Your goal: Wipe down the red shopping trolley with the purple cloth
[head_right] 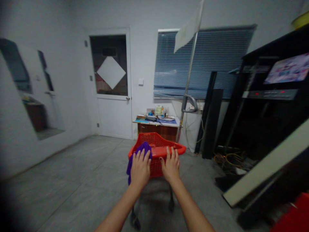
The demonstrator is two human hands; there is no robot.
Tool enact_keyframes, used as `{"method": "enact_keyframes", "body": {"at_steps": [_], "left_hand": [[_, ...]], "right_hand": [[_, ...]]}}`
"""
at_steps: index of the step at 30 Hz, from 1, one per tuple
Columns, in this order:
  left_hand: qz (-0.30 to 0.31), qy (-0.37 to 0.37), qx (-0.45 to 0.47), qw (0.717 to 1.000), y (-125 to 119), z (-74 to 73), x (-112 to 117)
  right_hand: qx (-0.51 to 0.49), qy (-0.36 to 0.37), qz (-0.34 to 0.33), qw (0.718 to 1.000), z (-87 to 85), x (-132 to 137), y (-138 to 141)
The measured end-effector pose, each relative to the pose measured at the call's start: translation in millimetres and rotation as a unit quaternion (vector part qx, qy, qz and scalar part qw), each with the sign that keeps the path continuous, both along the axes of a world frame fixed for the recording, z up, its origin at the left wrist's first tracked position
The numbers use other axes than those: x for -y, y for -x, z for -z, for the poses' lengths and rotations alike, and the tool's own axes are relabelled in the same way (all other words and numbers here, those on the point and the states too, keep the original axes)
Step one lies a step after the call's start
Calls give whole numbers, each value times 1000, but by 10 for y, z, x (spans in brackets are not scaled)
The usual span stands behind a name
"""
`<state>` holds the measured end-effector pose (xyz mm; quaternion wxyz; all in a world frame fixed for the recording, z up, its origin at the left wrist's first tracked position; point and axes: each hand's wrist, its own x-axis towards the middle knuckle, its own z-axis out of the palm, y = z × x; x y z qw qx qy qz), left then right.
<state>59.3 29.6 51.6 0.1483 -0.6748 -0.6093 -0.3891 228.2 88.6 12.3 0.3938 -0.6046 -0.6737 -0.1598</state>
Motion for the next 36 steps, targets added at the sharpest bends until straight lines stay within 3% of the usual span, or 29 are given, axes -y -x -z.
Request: {"method": "enact_keyframes", "body": {"at_steps": [4, 8, 12, 15, 18, 23, 26, 29, 31, 33, 36], "left_hand": [[17, 15, -16, 1000, 112, -59, -9], [-42, 10, 8, 999, 467, -56, -22], [-71, -9, 23, 997, 402, -25, -54], [-20, 6, -1, 1000, 234, -48, -81], [32, 22, -26, 999, 323, -99, -113], [-48, 26, -14, 998, 703, -119, -174], [-56, 17, -8, 998, 566, -81, -171], [-20, 5, -24, 999, 281, -47, -138], [12, -4, -50, 999, 215, -35, -125], [26, -6, -71, 997, 320, -28, -132], [-20, -3, -66, 998, 657, -11, -177]], "right_hand": [[46, 0, -20, 999, -60, 1, -149], [67, 3, -29, 997, -92, -33, -283], [57, -11, -39, 998, -45, -9, -169], [47, -14, -33, 998, -24, 27, -93], [50, -23, -39, 998, -24, 53, -118], [46, -34, -48, 997, -23, 83, -130], [38, -36, -38, 998, -5, 103, -34], [40, -44, -34, 998, 20, 121, 32], [45, -53, -34, 997, 32, 129, 25], [52, -59, -36, 996, 37, 138, -8], [59, -58, -40, 996, 33, 155, -28]]}}
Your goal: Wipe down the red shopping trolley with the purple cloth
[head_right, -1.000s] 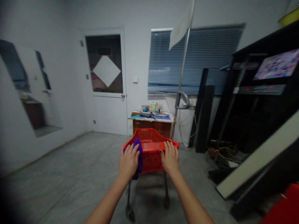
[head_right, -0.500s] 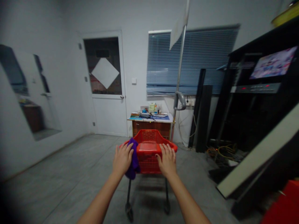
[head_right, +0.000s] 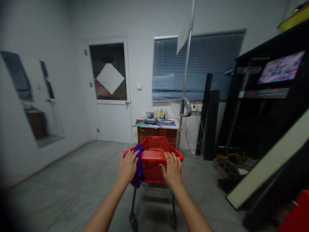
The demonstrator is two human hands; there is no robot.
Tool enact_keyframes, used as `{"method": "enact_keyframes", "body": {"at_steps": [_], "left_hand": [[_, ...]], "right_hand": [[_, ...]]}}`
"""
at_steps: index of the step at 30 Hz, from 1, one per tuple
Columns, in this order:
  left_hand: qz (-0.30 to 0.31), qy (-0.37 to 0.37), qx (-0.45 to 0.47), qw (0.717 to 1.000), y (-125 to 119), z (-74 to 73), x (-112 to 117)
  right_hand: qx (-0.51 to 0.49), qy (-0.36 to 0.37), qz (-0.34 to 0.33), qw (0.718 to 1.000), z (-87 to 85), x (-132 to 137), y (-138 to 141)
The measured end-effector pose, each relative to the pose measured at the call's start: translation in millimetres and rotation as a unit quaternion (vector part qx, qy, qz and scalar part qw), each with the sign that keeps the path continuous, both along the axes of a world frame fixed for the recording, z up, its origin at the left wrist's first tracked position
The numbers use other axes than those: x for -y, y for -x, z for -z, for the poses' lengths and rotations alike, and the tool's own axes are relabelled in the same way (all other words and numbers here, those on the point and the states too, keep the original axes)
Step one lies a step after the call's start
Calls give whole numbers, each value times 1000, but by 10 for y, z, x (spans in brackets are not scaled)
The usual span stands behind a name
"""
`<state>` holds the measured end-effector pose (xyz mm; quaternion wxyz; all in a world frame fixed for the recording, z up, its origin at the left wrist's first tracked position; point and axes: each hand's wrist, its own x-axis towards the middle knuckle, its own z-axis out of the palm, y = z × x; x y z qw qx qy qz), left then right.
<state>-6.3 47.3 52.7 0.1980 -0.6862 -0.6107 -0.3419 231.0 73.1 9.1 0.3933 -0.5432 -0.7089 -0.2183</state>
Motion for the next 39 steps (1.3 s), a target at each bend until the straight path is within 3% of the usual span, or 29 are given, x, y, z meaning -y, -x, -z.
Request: {"method": "enact_keyframes", "body": {"at_steps": [2, 4, 9, 11, 14, 17, 19, 23, 26, 28, 31, 35, 39], "left_hand": [[-38, -7, 15, 999, 157, 15, -32], [-49, -15, 26, 998, 150, 30, -46], [7, -19, 32, 999, -306, 36, -8], [50, -14, 19, 998, -374, 26, 2], [71, 1, 12, 997, -207, 10, -17], [23, 6, 29, 999, 42, -2, -60], [2, 6, 36, 999, 77, -16, -72], [15, 16, 36, 999, -270, -84, -8], [78, 31, 10, 996, -607, -154, 68], [127, 40, -11, 991, -687, -185, 88], [138, 41, -10, 989, -515, -181, 47], [51, 22, 30, 998, -140, -121, -42], [29, 3, 26, 999, -232, -115, -7]], "right_hand": [[-5, 2, 4, 1000, -9, 14, 43], [-16, 3, 10, 1000, -20, 28, 124], [-32, 6, 13, 999, -40, 57, 271], [-25, 13, 9, 1000, -49, 67, 240], [-8, 21, 2, 1000, -64, 87, 114], [-20, 8, 14, 1000, -64, 105, 6], [-33, -3, 17, 999, -51, 109, 0], [-54, -16, 25, 998, -16, 107, 117], [-46, -14, 21, 999, -10, 125, 163], [-32, -8, 13, 999, -14, 148, 121], [-34, -6, 9, 999, -11, 171, -15], [-67, -30, 4, 997, 32, 150, -96], [-92, -56, -11, 994, 69, 137, 67]]}}
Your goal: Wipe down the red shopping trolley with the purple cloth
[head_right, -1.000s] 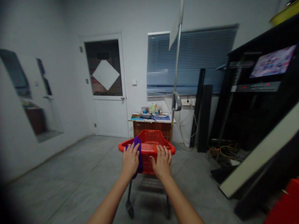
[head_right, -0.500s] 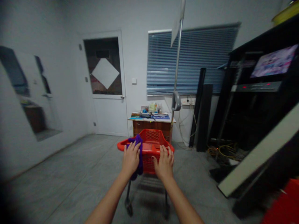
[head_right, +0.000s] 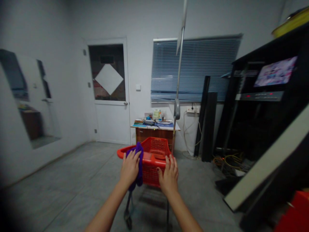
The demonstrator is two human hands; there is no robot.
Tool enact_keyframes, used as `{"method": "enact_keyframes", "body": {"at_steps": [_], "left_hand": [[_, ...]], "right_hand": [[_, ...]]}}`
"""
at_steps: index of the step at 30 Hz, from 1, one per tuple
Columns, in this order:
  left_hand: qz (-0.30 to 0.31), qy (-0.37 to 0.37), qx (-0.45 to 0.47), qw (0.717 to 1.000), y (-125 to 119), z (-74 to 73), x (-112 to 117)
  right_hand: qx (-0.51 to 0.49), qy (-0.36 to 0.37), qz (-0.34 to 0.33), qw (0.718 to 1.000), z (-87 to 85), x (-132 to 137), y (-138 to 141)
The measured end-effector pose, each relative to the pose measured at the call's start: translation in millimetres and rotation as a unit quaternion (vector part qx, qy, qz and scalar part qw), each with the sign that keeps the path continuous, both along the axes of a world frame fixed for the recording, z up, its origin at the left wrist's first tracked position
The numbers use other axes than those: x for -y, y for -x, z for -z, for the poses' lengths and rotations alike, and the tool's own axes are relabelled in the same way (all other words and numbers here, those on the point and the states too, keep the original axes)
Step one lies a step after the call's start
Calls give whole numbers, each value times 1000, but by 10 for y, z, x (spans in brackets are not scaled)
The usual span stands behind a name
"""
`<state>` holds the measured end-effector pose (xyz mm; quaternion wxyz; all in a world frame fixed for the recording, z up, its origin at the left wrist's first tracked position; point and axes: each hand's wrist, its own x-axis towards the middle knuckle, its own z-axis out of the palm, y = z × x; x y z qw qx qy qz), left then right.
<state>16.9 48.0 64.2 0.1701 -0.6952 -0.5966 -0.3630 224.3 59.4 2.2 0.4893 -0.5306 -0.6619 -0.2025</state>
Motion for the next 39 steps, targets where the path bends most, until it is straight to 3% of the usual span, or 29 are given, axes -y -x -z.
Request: {"method": "enact_keyframes", "body": {"at_steps": [4, 7, 9, 12, 15, 17, 21, 24, 27, 29, 32, 36, 39], "left_hand": [[77, 5, -37, 996, -320, -41, 77], [124, 19, -47, 991, -260, -50, 43], [102, 21, -28, 994, -63, -40, -22], [23, 8, 7, 1000, 218, -6, -104], [-28, -16, 16, 999, 215, 42, -76], [-15, -23, 3, 1000, 66, 70, 6], [84, -8, -43, 995, -143, 72, 153], [89, 1, -43, 995, 34, 31, 113], [21, 3, -9, 1000, 338, 14, -23], [-19, -4, 14, 1000, 457, 33, -83], [-33, -21, 23, 999, 407, 96, -42], [29, -24, -4, 999, 146, 175, 162], [80, -15, -26, 996, 87, 194, 241]], "right_hand": [[20, 25, -18, 999, -12, 49, 126], [41, 50, -24, 998, -36, 75, 82], [44, 62, -20, 997, -48, 75, 27], [55, 67, -40, 995, -49, 62, 12], [53, 64, -75, 994, -25, 47, 123], [46, 60, -84, 994, -8, 43, 222], [68, 59, -92, 992, -25, 72, 328], [88, 64, -92, 990, -87, 127, 329], [99, 70, -100, 988, -122, 168, 333], [86, 72, -115, 987, -87, 151, 341], [1, 60, -129, 990, 68, 15, 335], [-123, 77, -117, 982, 313, -327, 275], [-137, 116, -126, 976, 386, -553, 187]]}}
